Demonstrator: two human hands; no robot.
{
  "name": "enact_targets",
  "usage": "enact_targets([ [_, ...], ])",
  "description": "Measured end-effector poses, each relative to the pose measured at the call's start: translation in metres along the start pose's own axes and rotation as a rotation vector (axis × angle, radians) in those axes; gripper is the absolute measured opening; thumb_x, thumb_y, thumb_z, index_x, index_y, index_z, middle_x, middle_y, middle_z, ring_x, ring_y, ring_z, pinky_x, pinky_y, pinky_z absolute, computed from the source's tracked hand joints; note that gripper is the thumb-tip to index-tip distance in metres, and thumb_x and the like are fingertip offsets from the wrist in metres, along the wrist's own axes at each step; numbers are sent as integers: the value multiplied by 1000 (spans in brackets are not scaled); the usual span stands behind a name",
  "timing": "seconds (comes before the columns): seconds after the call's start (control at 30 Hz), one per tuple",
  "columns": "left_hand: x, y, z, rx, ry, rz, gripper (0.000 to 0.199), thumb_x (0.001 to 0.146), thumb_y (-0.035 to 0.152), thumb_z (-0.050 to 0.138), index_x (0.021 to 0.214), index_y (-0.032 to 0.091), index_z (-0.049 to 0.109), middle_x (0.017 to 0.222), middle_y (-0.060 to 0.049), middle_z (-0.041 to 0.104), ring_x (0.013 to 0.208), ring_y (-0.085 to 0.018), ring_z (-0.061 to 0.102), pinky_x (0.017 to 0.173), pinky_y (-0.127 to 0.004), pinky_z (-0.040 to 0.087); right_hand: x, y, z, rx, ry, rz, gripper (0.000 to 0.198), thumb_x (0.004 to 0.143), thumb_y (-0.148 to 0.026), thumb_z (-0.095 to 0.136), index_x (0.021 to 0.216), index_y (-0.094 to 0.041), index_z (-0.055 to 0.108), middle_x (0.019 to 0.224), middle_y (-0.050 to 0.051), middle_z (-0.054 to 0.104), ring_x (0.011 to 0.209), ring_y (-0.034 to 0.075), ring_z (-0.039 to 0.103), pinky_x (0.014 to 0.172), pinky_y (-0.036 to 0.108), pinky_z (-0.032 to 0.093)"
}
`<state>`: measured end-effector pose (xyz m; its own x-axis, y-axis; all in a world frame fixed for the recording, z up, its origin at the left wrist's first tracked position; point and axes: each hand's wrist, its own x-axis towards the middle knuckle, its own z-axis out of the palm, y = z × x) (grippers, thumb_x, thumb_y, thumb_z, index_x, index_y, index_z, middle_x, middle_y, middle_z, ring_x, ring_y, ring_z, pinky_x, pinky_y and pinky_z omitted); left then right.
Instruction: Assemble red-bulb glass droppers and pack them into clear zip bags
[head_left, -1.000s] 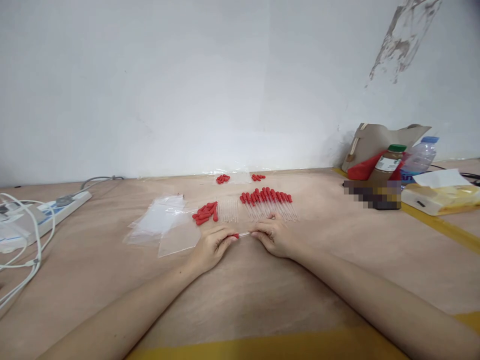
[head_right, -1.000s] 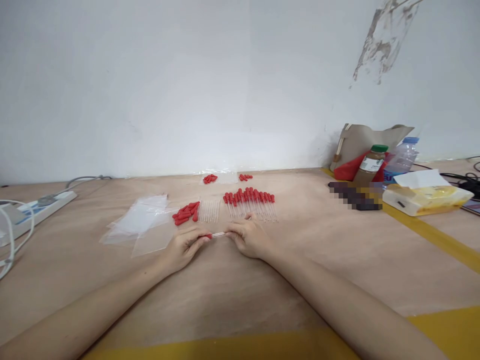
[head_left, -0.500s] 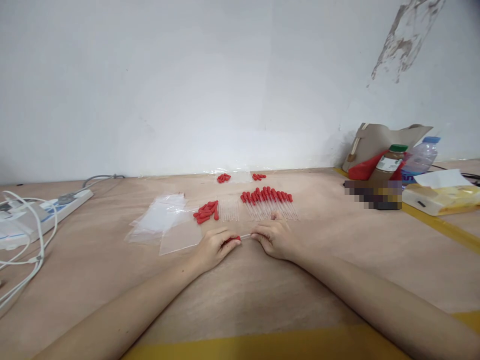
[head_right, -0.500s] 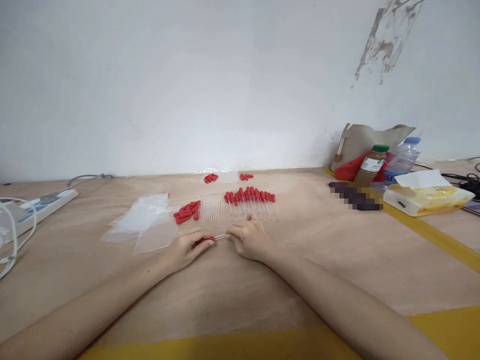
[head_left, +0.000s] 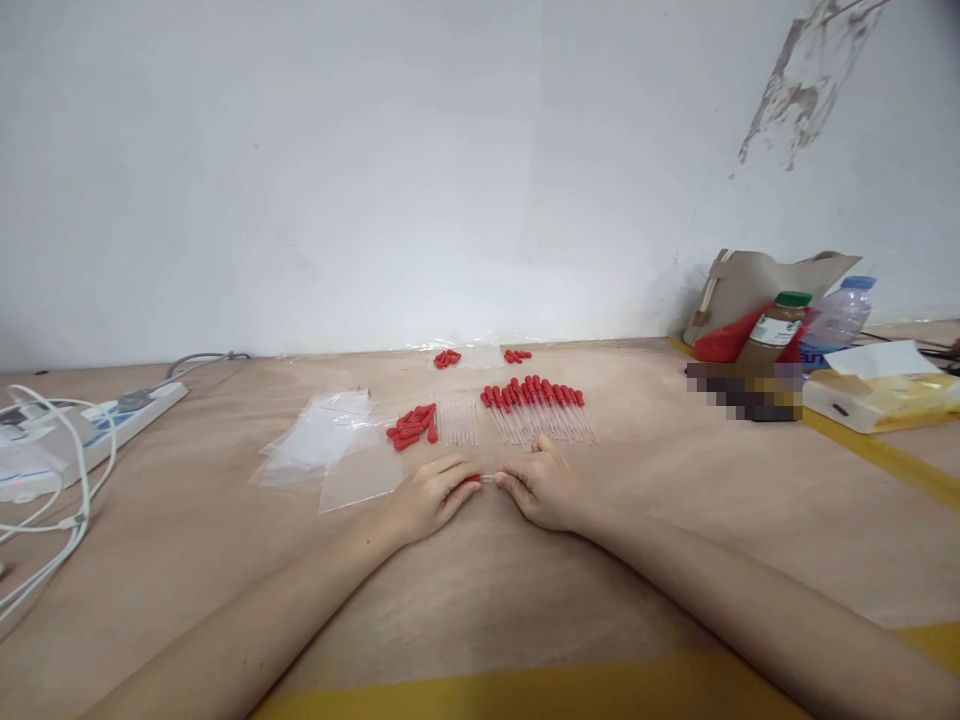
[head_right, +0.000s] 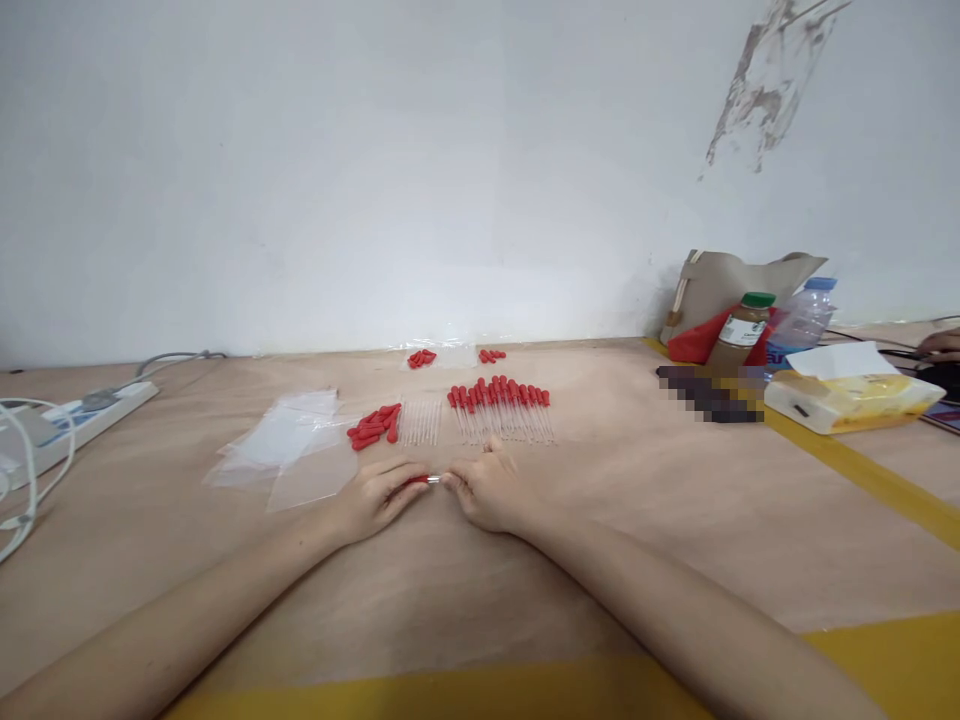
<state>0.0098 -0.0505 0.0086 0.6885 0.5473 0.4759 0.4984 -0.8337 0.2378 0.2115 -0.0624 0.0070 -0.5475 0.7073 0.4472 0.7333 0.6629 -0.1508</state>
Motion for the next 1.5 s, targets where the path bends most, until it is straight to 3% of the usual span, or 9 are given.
enact_targets([
  [0.13,1,-8,0,52,112,25,20,87,20,43,103,19,55,94,-6,59,87,-18,52,79,-32,42,2,-6,-12,-34,31,-5,28,87,-29,38,73,-19,60,72,3,63,72,15,52,69,30,26],
  [0.23,-1,-11,-1,63,196,-91,28,85,22,47,113,20,49,104,-7,55,96,-19,49,85,-35,40,2,-6,-20,-48,22,60,21,82,-27,46,70,-19,62,73,3,63,75,17,53,69,30,27],
  [0.33,-4,-10,-4,38,225,-217,29,82,23,50,111,19,49,102,-7,52,94,-20,50,82,-35,42,4,5,-23,58,14,332,22,79,-29,48,64,-20,61,64,0,62,62,15,53,63,28,30],
  [0.43,-5,-8,-5,-9,141,-181,13,82,21,49,91,18,57,93,-6,53,87,-18,52,77,-32,44,11,24,-24,157,49,641,24,76,-35,49,62,-21,61,59,-1,60,58,14,53,56,25,31],
  [0.53,-4,-6,-5,-50,70,-123,13,83,19,47,86,19,59,94,-6,57,85,-17,54,76,-31,44,25,39,-23,138,97,747,27,74,-40,49,57,-21,59,61,0,62,62,16,55,60,26,33],
  [0.7,-2,-7,-3,-76,34,-108,19,85,20,45,93,20,62,91,-4,64,85,-17,57,78,-31,45,59,44,-8,18,130,801,33,77,-42,44,58,-21,60,67,3,64,69,19,57,78,37,30],
  [0.87,-3,-8,-2,-87,43,-107,21,85,21,44,94,21,64,92,-5,65,87,-17,58,79,-33,46,76,43,10,-108,49,843,33,77,-40,42,69,-17,65,77,10,66,75,24,58,77,42,28],
  [1.37,-1,-6,-2,-56,9,-92,20,85,18,44,93,21,62,92,-3,64,87,-16,56,79,-29,42,80,20,19,-114,28,612,36,80,-42,39,69,-18,63,74,8,66,75,21,58,82,41,23],
  [1.5,2,-12,-6,186,149,-225,15,82,24,47,83,19,62,82,-5,61,80,-19,54,74,-32,39,96,19,23,-98,-70,694,28,74,-39,47,74,-16,63,79,10,66,77,23,59,80,40,25],
])
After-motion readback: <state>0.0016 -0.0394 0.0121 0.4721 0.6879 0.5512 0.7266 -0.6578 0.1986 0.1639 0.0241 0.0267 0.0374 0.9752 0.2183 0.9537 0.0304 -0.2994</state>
